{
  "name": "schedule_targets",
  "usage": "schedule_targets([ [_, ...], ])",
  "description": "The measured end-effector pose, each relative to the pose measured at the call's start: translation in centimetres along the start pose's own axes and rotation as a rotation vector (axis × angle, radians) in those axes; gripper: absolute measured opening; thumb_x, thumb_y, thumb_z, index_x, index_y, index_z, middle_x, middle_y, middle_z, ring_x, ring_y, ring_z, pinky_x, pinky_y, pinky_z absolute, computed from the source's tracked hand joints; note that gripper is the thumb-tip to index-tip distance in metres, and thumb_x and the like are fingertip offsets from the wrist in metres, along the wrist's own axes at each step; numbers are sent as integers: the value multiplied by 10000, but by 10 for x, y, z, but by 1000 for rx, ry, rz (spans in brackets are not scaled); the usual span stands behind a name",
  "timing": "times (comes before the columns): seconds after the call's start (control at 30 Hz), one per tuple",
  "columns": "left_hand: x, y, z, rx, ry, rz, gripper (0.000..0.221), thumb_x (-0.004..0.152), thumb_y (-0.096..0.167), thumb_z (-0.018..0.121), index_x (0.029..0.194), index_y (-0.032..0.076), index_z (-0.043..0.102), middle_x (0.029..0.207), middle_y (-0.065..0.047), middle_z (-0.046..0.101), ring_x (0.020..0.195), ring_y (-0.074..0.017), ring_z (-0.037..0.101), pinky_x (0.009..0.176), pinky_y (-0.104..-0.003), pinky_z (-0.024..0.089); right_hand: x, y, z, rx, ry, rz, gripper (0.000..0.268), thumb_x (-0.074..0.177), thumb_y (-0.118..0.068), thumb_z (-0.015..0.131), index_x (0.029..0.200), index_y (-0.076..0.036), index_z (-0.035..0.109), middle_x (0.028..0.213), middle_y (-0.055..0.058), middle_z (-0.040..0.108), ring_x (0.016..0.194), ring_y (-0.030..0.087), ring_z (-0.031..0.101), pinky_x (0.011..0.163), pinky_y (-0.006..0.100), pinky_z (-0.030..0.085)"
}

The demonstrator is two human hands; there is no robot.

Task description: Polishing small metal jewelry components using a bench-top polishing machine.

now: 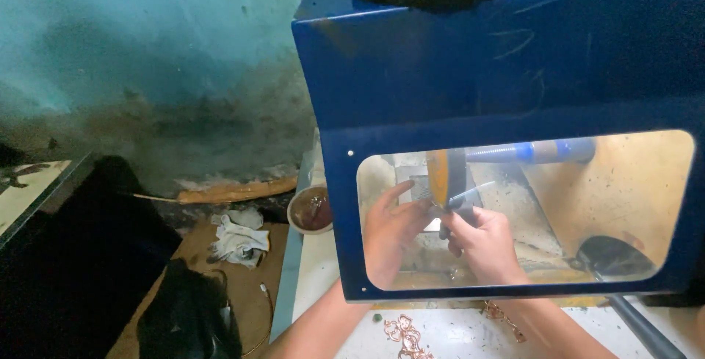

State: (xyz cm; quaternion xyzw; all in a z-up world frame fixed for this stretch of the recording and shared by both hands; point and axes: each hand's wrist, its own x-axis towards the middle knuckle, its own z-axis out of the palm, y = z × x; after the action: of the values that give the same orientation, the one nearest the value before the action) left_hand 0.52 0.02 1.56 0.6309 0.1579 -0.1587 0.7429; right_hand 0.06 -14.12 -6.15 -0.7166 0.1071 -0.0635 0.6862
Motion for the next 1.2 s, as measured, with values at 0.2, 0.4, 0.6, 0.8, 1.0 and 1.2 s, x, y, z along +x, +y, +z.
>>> schedule_targets([
  [0.2,27,-21,-10,-121,-17,130,659,783,120,778,1421,88,621,1093,-211,777,986,-268,764,922,-327,608,-5,4,13,263,-14,105,287,938,-219,750,810,29,679,660,100,522,548,181,391,478,309,315],
  [0.4,17,-26,-18,-57,-119,303,730,760,209,809,1449,77,605,848,-64,783,903,-202,760,894,-349,604,-22,-1,10,248,-24,-13,292,927,-171,716,721,31,668,608,89,522,538,179,400,488,317,330],
  [0.6,25,-39,-30,-147,-469,497,625,832,201,792,1388,0,590,827,-82,744,851,-264,757,919,-417,612,-34,10,-8,24,-39,-285,342,875,-204,739,587,-19,736,590,56,669,529,162,568,497,306,450],
  [0.8,30,-42,-28,-121,-492,517,610,820,214,815,1357,22,599,856,-83,747,848,-263,752,906,-416,621,-34,12,-11,43,-61,-371,206,859,-167,768,750,-4,830,600,18,677,560,140,611,535,289,524],
  [1.0,36,-47,-25,-98,-485,561,549,852,192,799,1348,54,609,900,-89,753,855,-252,753,891,-405,638,-32,13,-13,30,-57,-350,192,856,-156,759,829,6,857,610,27,697,566,140,628,543,279,536],
  [1.2,24,-36,-21,-79,-429,467,645,811,219,805,1400,55,599,900,-87,767,889,-263,753,950,-421,608,-32,7,-10,4,-1,-213,275,857,-182,746,683,18,816,592,74,703,565,182,622,523,320,504],
])
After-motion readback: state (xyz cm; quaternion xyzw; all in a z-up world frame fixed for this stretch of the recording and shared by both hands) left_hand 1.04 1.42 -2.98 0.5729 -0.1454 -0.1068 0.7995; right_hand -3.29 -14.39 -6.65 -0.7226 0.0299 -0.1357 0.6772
